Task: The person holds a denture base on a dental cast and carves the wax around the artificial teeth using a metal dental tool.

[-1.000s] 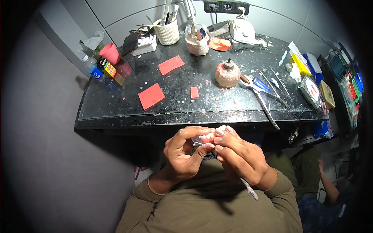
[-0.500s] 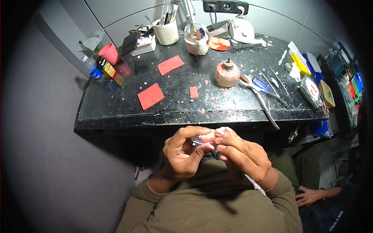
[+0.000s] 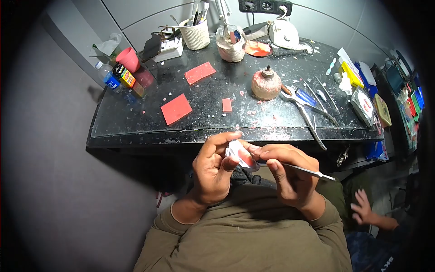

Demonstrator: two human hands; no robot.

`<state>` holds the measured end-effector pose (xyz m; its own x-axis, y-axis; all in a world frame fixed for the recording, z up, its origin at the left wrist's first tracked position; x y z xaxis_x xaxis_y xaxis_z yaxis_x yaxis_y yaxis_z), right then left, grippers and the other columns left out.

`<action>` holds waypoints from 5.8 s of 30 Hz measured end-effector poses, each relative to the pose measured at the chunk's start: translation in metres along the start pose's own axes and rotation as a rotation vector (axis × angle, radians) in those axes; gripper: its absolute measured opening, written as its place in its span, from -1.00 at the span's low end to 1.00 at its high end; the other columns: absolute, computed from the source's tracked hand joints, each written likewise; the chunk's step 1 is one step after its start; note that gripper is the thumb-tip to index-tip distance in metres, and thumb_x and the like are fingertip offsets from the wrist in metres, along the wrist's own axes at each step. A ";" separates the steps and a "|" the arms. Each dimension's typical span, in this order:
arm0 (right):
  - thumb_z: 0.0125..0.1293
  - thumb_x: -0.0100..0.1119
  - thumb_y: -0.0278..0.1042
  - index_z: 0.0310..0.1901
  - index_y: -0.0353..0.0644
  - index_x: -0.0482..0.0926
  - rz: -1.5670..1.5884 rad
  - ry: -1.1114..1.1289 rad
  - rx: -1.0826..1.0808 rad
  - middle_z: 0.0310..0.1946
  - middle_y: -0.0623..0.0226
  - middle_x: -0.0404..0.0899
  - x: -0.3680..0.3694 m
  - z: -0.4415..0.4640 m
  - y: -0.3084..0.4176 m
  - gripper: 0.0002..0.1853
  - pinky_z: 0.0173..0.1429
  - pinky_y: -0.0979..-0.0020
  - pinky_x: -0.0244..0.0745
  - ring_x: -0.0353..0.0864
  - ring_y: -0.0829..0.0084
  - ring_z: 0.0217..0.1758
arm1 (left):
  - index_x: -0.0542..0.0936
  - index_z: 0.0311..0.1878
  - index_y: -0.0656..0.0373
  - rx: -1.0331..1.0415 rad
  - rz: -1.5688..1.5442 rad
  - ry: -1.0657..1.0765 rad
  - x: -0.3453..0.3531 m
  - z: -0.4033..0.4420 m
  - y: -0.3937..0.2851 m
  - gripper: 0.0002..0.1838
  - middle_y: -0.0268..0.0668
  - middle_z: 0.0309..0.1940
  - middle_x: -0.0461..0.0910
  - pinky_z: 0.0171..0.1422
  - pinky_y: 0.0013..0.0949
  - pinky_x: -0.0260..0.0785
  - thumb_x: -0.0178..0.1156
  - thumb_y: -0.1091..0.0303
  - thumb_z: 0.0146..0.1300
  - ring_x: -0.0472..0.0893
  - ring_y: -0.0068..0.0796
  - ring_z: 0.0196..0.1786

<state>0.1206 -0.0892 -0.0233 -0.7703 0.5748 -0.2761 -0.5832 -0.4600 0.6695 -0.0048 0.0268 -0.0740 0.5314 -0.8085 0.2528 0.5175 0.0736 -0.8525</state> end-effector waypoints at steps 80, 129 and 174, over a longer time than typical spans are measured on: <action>0.18 0.32 -0.72 -0.09 -0.47 0.60 -0.171 0.113 -0.304 -0.09 -0.11 0.69 0.005 -0.012 0.014 -0.76 -0.06 0.29 0.74 0.79 0.08 -0.06 | 0.41 0.35 0.52 -0.152 -0.079 0.011 -0.002 -0.006 0.001 -0.32 -0.07 -0.03 0.63 0.22 -0.35 0.46 0.35 0.15 0.39 0.61 -0.40 0.07; 0.21 0.32 -0.68 -0.19 -0.31 0.66 0.043 0.185 -0.066 -0.20 0.07 0.77 -0.009 -0.005 0.005 -0.85 -0.22 0.40 0.71 0.82 0.23 -0.20 | 0.36 0.32 0.55 -0.584 -0.513 0.145 0.001 -0.003 0.010 -0.39 -0.03 -0.18 0.65 -0.43 -0.43 0.59 0.15 0.15 0.49 0.71 -0.38 -0.35; 0.40 0.30 -0.42 -0.07 -0.35 0.43 0.170 -0.077 -0.186 -0.19 -0.13 0.70 -0.024 -0.014 -0.010 -0.75 -0.11 0.15 0.78 0.82 0.07 -0.23 | 0.35 0.11 0.29 0.015 -0.044 0.026 -0.003 0.000 -0.007 -0.65 0.05 0.09 0.57 0.37 -0.16 0.46 0.27 0.59 0.37 0.61 -0.22 0.23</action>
<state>0.1415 -0.1078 -0.0329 -0.8435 0.5252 -0.1126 -0.4900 -0.6666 0.5618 -0.0100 0.0290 -0.0687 0.4905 -0.8259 0.2780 0.5500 0.0459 -0.8339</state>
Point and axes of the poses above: each hand's wrist, its own z-axis towards the middle knuckle, its own x-axis out of the palm, y = z × x, the point moved 5 cm from there along z, towards the middle knuckle
